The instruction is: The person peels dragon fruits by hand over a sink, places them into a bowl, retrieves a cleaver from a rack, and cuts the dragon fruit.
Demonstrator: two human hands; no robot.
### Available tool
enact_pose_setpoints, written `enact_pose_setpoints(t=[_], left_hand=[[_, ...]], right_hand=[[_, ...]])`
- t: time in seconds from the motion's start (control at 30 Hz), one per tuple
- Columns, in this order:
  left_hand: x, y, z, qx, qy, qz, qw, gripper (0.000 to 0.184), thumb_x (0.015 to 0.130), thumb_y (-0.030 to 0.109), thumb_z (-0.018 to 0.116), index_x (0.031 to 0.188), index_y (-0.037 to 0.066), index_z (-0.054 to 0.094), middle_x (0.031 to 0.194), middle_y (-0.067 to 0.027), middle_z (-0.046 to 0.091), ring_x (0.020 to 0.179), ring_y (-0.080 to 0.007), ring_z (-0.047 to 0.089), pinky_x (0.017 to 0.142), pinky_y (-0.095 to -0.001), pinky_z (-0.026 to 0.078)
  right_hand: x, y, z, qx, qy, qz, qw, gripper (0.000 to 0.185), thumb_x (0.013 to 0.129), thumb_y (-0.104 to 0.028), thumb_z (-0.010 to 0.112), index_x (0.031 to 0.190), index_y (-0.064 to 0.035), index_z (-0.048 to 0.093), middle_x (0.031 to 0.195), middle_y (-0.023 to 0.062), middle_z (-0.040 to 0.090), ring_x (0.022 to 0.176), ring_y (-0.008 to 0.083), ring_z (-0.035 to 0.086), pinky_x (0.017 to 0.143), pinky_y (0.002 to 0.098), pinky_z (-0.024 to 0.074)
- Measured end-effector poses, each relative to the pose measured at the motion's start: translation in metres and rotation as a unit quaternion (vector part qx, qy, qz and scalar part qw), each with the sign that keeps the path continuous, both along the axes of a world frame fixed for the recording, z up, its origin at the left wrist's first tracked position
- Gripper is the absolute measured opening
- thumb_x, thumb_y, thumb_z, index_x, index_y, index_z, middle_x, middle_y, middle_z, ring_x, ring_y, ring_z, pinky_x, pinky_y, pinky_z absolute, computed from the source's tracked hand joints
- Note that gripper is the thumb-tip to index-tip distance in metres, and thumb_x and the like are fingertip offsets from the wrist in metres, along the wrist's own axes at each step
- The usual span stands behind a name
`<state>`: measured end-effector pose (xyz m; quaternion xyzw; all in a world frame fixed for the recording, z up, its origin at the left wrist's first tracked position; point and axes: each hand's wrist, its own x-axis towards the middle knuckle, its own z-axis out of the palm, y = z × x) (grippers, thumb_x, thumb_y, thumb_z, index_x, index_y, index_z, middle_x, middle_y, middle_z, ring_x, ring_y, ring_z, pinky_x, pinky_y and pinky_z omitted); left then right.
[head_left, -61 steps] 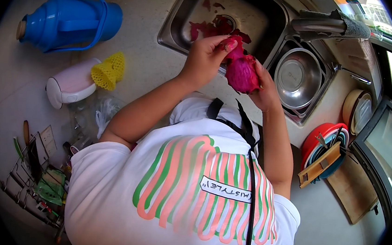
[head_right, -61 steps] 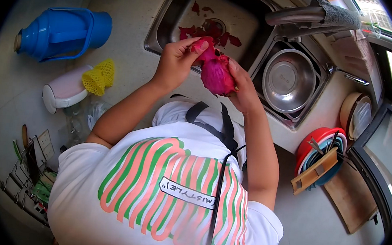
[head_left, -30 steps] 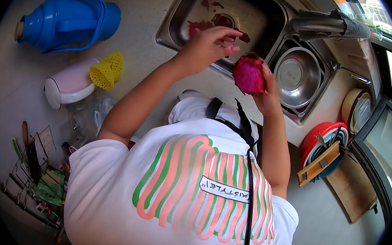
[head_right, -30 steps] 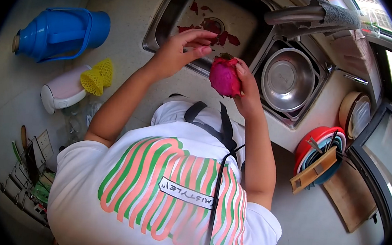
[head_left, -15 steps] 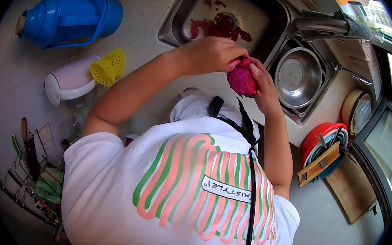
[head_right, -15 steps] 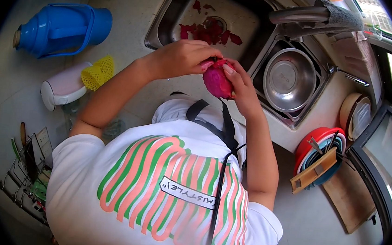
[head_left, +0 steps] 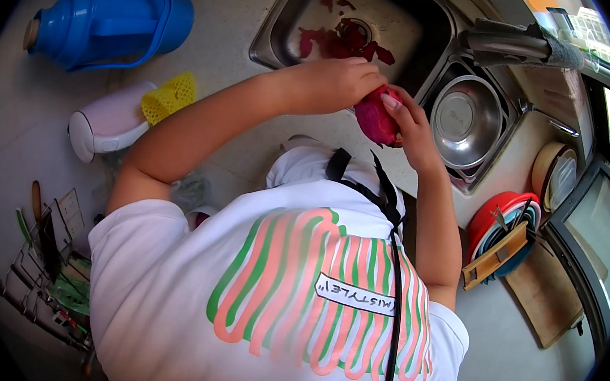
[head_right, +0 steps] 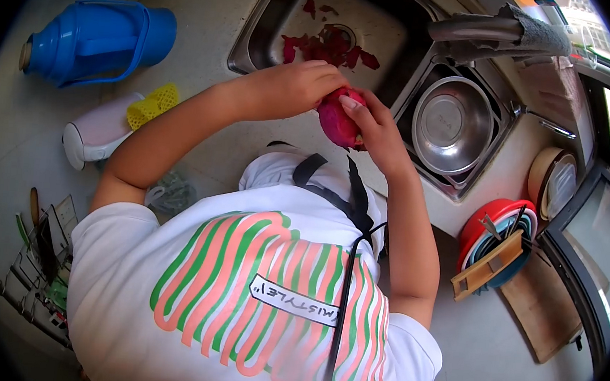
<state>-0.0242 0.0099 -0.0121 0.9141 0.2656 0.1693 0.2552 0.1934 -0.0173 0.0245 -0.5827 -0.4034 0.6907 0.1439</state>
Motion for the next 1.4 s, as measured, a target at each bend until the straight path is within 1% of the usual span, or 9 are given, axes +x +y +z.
enact_pose_setpoints(t=[0.17, 0.3, 0.5, 0.6, 0.77, 1.07, 1.17, 1.27, 1.4], left_hand=[[0.004, -0.006, -0.003, -0.048, -0.001, 0.048, 0.998, 0.039, 0.083, -0.002, 0.057, 0.121, -0.002, 0.052, 0.116, -0.017, 0.06, 0.11, -0.034, 0.059, 0.093, -0.0404, 0.051], [0.006, -0.006, -0.009, -0.058, -0.07, 0.083, 0.992, 0.036, 0.083, -0.003, 0.056, 0.119, -0.001, 0.053, 0.115, -0.0178, 0.06, 0.11, -0.0357, 0.059, 0.091, -0.041, 0.051], [0.003, -0.001, -0.014, -0.068, -0.12, 0.079, 0.987, 0.031, 0.084, -0.004, 0.055, 0.115, 0.0, 0.055, 0.108, -0.0172, 0.062, 0.101, -0.0365, 0.062, 0.086, -0.0413, 0.052], [0.002, 0.001, -0.014, -0.08, -0.15, 0.08, 0.982, 0.029, 0.085, -0.005, 0.056, 0.113, 0.0, 0.056, 0.105, -0.0171, 0.063, 0.098, -0.0366, 0.063, 0.084, -0.0414, 0.052], [0.001, 0.004, -0.01, -0.127, -0.179, 0.081, 0.972, 0.027, 0.085, -0.007, 0.055, 0.111, 0.0, 0.058, 0.103, -0.0167, 0.063, 0.096, -0.0369, 0.062, 0.082, -0.0415, 0.051], [-0.001, 0.007, -0.011, -0.178, -0.213, 0.09, 0.956, 0.024, 0.088, -0.004, 0.056, 0.111, 0.001, 0.061, 0.103, -0.0151, 0.063, 0.095, -0.033, 0.063, 0.081, -0.0368, 0.05], [-0.003, 0.007, -0.007, -0.226, -0.168, 0.078, 0.956, 0.028, 0.089, -0.003, 0.056, 0.117, 0.001, 0.06, 0.107, -0.0151, 0.063, 0.098, -0.0332, 0.063, 0.083, -0.0381, 0.051], [-0.003, 0.002, -0.006, -0.202, -0.072, 0.077, 0.974, 0.035, 0.088, -0.005, 0.055, 0.123, 0.001, 0.056, 0.113, -0.0158, 0.061, 0.103, -0.0347, 0.062, 0.087, -0.0402, 0.051], [-0.003, 0.001, -0.006, -0.159, -0.032, 0.065, 0.985, 0.04, 0.085, -0.008, 0.053, 0.124, 0.0, 0.053, 0.118, -0.0172, 0.059, 0.106, -0.0371, 0.06, 0.089, -0.0425, 0.05]], right_hand=[[0.003, 0.0, -0.013, 0.025, 0.0, 0.01, 1.0, 0.048, 0.097, -0.044, 0.056, 0.128, -0.0074, 0.055, 0.097, 0.005, 0.061, 0.083, 0.0124, 0.058, 0.066, 0.0251, 0.0481], [-0.005, 0.003, 0.004, -0.004, -0.011, -0.015, 1.0, 0.049, 0.098, -0.044, 0.056, 0.129, -0.0066, 0.055, 0.101, 0.0062, 0.061, 0.085, 0.013, 0.058, 0.068, 0.0256, 0.0484], [-0.004, -0.003, -0.007, 0.026, 0.039, -0.041, 0.998, 0.046, 0.099, -0.039, 0.054, 0.129, -0.0035, 0.056, 0.108, 0.0073, 0.061, 0.094, 0.0131, 0.057, 0.081, 0.0245, 0.0469], [-0.007, -0.004, 0.0, 0.036, 0.027, -0.049, 0.998, 0.045, 0.1, -0.038, 0.054, 0.129, -0.0031, 0.055, 0.109, 0.0076, 0.061, 0.097, 0.0135, 0.057, 0.084, 0.0255, 0.0463], [-0.009, -0.007, -0.001, 0.031, 0.041, -0.07, 0.996, 0.045, 0.1, -0.036, 0.054, 0.129, -0.0023, 0.055, 0.11, 0.0077, 0.061, 0.099, 0.0136, 0.056, 0.087, 0.0251, 0.045], [-0.007, -0.007, -0.009, 0.011, 0.079, -0.104, 0.991, 0.047, 0.1, -0.037, 0.052, 0.129, -0.0002, 0.055, 0.115, 0.0072, 0.061, 0.105, 0.0139, 0.056, 0.094, 0.0258, 0.0435], [-0.005, -0.006, -0.012, -0.003, 0.08, -0.105, 0.991, 0.046, 0.1, -0.039, 0.051, 0.127, -0.0012, 0.056, 0.114, 0.0065, 0.06, 0.104, 0.0135, 0.056, 0.093, 0.0252, 0.0436], [-0.008, -0.003, -0.006, -0.011, 0.05, -0.09, 0.995, 0.043, 0.1, -0.039, 0.051, 0.123, -0.0024, 0.058, 0.108, 0.0051, 0.06, 0.099, 0.0122, 0.056, 0.089, 0.0243, 0.0438], [-0.006, -0.001, -0.019, 0.018, 0.066, -0.047, 0.997, 0.039, 0.101, -0.038, 0.052, 0.118, -0.0036, 0.059, 0.1, 0.0031, 0.059, 0.091, 0.0103, 0.054, 0.083, 0.0238, 0.0435]])
